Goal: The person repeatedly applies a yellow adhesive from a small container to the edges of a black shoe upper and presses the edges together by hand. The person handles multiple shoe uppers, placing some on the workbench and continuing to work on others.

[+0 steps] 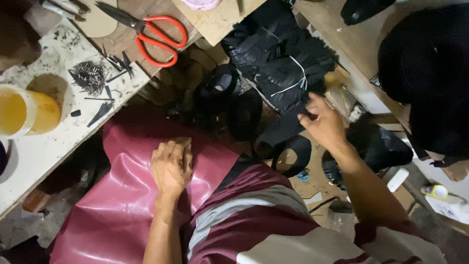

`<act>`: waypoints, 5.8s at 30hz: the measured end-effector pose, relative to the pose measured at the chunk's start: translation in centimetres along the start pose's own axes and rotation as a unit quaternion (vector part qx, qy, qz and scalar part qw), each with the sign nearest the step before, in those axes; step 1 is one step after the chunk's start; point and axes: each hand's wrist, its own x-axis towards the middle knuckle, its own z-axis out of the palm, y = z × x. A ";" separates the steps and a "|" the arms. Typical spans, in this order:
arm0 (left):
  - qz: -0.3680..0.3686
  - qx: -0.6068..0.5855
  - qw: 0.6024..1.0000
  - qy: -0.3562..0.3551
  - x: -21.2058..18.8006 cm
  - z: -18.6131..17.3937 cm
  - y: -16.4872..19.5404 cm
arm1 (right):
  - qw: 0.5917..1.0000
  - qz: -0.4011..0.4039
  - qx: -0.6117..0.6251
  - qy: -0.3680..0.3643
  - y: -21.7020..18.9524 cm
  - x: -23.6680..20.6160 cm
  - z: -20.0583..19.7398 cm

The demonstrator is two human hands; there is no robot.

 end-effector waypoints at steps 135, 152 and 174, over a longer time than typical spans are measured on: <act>-0.317 -0.597 0.631 0.380 -7.0 -14.7 -14.5 | 0.680 -0.720 -0.082 -0.115 -57.3 7.3 21.9; -0.330 -0.675 0.592 0.291 -4.9 -15.1 -16.5 | 0.408 -0.882 -0.168 -0.164 -52.4 1.5 20.3; -0.230 -0.669 0.644 0.293 -5.8 -16.2 -16.4 | 0.504 -0.735 -0.222 -0.396 -50.9 1.9 21.9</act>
